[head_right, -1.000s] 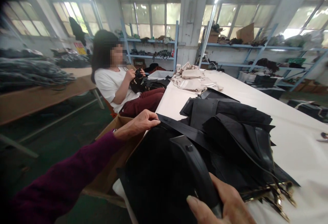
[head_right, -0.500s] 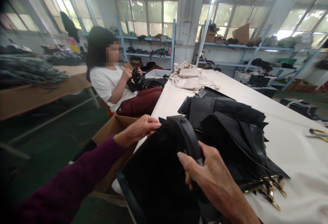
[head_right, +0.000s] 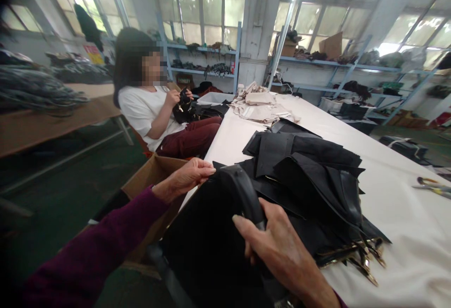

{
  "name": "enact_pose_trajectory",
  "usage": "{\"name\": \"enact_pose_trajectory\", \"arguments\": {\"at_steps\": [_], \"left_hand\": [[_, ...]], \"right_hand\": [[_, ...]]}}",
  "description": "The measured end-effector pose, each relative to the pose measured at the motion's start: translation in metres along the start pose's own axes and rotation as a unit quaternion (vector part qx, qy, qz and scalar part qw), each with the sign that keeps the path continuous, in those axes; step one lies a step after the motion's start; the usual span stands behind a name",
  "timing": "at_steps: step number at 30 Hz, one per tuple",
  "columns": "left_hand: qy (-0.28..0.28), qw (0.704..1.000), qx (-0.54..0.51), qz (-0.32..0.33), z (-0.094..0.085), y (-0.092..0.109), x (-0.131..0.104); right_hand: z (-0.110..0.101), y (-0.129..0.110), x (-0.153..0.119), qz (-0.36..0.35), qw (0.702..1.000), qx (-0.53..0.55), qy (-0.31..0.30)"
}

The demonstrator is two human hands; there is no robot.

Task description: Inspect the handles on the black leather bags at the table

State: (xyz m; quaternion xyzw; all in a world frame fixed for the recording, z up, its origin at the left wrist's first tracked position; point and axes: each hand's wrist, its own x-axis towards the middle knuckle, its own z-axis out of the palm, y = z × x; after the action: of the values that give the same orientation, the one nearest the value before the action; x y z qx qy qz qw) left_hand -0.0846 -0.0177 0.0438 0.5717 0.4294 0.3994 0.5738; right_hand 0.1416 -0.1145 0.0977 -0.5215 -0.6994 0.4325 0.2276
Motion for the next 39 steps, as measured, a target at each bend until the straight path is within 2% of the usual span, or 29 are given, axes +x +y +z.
{"name": "enact_pose_trajectory", "arguments": {"at_steps": [3, 5, 8, 11, 14, 19, 25, 29, 33, 39], "left_hand": [[0.04, 0.993, 0.101, 0.047, -0.007, -0.014, -0.003], [0.088, 0.987, 0.121, 0.059, -0.011, -0.03, -0.003], [0.186, 0.981, 0.048, 0.021, -0.013, -0.056, 0.002], [0.222, 0.974, -0.016, -0.046, -0.01, -0.075, 0.011], [0.18, 0.976, -0.067, -0.103, -0.005, -0.078, 0.017], [0.044, 0.974, -0.137, -0.174, 0.001, -0.06, 0.015], [-0.033, 0.968, -0.212, -0.127, 0.018, -0.04, -0.001], [-0.059, 0.969, -0.21, -0.112, 0.027, -0.034, -0.008], [-0.061, 0.971, -0.204, -0.106, 0.03, -0.037, -0.009], [-0.072, 0.964, -0.236, -0.097, 0.029, -0.043, -0.01]], "right_hand": [[-0.017, 0.0, 0.003, 0.016, 0.998, -0.006, 0.059], [-0.026, 0.003, -0.002, 0.043, 0.997, -0.013, 0.067], [-0.032, 0.013, -0.012, 0.058, 0.997, -0.026, 0.05], [-0.029, 0.022, -0.017, 0.049, 0.998, -0.034, 0.02], [-0.024, 0.028, -0.015, 0.067, 0.998, -0.015, -0.005], [-0.017, 0.036, -0.01, 0.078, 0.996, 0.031, -0.025], [-0.01, 0.039, -0.005, 0.061, 0.996, 0.048, -0.039], [-0.008, 0.035, 0.001, 0.031, 0.997, 0.056, -0.037], [-0.01, 0.025, 0.01, 0.01, 0.999, 0.044, -0.009], [-0.028, 0.018, 0.011, 0.025, 0.999, 0.02, 0.036]]}}
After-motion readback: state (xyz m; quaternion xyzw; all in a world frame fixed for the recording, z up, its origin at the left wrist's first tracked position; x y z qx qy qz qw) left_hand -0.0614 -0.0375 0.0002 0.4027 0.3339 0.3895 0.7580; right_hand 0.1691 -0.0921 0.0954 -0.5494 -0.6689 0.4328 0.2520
